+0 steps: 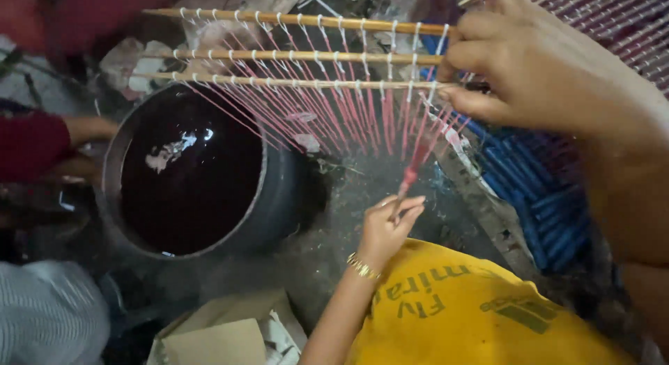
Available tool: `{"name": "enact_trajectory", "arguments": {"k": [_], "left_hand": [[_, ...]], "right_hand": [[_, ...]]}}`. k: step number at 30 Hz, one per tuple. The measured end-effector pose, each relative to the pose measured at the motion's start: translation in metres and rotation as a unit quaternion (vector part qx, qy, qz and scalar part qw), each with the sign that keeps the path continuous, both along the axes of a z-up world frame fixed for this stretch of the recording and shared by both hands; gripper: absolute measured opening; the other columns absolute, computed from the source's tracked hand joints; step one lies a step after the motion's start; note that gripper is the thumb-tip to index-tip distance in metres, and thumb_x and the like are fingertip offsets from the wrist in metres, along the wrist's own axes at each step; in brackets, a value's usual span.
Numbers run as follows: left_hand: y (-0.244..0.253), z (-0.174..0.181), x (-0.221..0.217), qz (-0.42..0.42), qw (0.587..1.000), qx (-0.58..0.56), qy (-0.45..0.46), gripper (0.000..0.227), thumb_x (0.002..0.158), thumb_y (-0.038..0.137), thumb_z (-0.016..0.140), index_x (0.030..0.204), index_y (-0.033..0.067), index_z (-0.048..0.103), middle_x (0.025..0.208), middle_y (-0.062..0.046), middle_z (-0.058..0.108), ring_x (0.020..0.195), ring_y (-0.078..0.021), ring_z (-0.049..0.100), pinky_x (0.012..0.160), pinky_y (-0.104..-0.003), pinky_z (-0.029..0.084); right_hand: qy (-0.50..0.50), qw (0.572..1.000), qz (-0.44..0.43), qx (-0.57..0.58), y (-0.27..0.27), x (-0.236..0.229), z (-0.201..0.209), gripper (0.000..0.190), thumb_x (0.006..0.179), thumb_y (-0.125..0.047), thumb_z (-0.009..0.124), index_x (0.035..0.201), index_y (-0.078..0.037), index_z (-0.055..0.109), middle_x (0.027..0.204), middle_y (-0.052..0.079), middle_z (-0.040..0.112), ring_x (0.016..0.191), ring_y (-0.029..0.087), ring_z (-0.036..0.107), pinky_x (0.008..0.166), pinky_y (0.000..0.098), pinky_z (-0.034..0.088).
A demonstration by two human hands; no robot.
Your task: Dipping bundles of incense sticks held in wooden frames into a vat of dark liquid and hanging them on a large drying rack.
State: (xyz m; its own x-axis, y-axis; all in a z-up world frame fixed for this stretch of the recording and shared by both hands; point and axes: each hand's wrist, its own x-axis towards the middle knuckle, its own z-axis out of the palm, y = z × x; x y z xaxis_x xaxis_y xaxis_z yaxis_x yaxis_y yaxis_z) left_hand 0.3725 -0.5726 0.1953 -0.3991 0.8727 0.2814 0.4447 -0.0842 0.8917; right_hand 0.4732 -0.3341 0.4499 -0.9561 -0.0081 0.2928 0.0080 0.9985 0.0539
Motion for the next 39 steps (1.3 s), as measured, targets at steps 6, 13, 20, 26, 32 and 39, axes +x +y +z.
{"name": "enact_trajectory", "arguments": {"k": [6, 13, 20, 26, 32, 39], "left_hand": [[0.029, -0.032, -0.016, 0.061, 0.995, 0.075, 0.014, 0.015, 0.1, 0.016, 0.069, 0.112, 0.0131, 0.078, 0.117, -0.004, 0.077, 0.078, -0.0119, 0.058, 0.077, -0.029, 0.055], [0.04, -0.067, -0.052, 0.193, 0.975, 0.073, 0.078, 0.031, 0.105, 0.032, 0.062, 0.131, 0.0191, 0.07, 0.129, -0.003, 0.075, 0.05, -0.0064, 0.04, 0.054, -0.025, 0.043], [0.041, -0.062, -0.059, 0.195, 0.974, 0.107, 0.032, 0.021, 0.103, 0.021, 0.065, 0.117, 0.0102, 0.076, 0.114, -0.003, 0.079, 0.053, -0.0071, 0.053, 0.069, -0.028, 0.055], [0.038, -0.054, -0.049, 0.126, 0.985, 0.118, -0.02, 0.024, 0.104, 0.027, 0.061, 0.101, 0.0067, 0.073, 0.121, -0.006, 0.075, 0.097, -0.0167, 0.072, 0.083, -0.032, 0.054], [0.051, -0.057, -0.045, 0.102, 0.988, 0.089, -0.079, 0.035, 0.103, 0.038, 0.061, 0.127, 0.0139, 0.072, 0.124, -0.004, 0.075, 0.054, -0.004, 0.037, 0.055, -0.021, 0.038], [0.059, -0.041, -0.05, 0.128, 0.981, 0.088, -0.118, 0.037, 0.103, 0.039, 0.06, 0.126, 0.0116, 0.07, 0.135, 0.0, 0.067, 0.067, -0.0032, 0.051, 0.063, -0.019, 0.045]], "right_hand": [[0.004, 1.0, 0.0, 0.002, -0.046, -0.044, 0.019, 0.022, 0.1, -0.037, 0.066, 0.103, -0.016, 0.074, 0.096, 0.005, 0.065, 0.093, 0.031, 0.056, 0.098, 0.0456, 0.041], [0.05, 0.998, 0.046, -0.011, -0.093, -0.081, 0.034, 0.018, 0.102, -0.026, 0.066, 0.093, -0.012, 0.074, 0.093, 0.006, 0.065, 0.09, 0.029, 0.057, 0.097, 0.0488, 0.039], [0.108, 0.989, 0.095, 0.04, -0.098, -0.104, 0.023, 0.016, 0.1, -0.03, 0.071, 0.092, -0.015, 0.071, 0.089, 0.005, 0.061, 0.081, 0.027, 0.058, 0.087, 0.042, 0.042], [0.059, 0.995, 0.086, -0.003, -0.1, -0.103, 0.026, 0.017, 0.103, -0.028, 0.069, 0.096, -0.013, 0.074, 0.095, 0.006, 0.063, 0.087, 0.027, 0.053, 0.091, 0.0432, 0.04], [0.07, 0.993, 0.091, 0.001, -0.093, -0.101, 0.031, 0.017, 0.1, -0.03, 0.071, 0.094, -0.014, 0.073, 0.094, 0.006, 0.061, 0.091, 0.031, 0.055, 0.096, 0.0458, 0.041], [0.07, 0.991, 0.102, -0.048, -0.089, -0.101, 0.04, 0.014, 0.097, -0.025, 0.07, 0.091, -0.013, 0.072, 0.093, 0.007, 0.062, 0.087, 0.031, 0.053, 0.093, 0.0459, 0.04]]}}
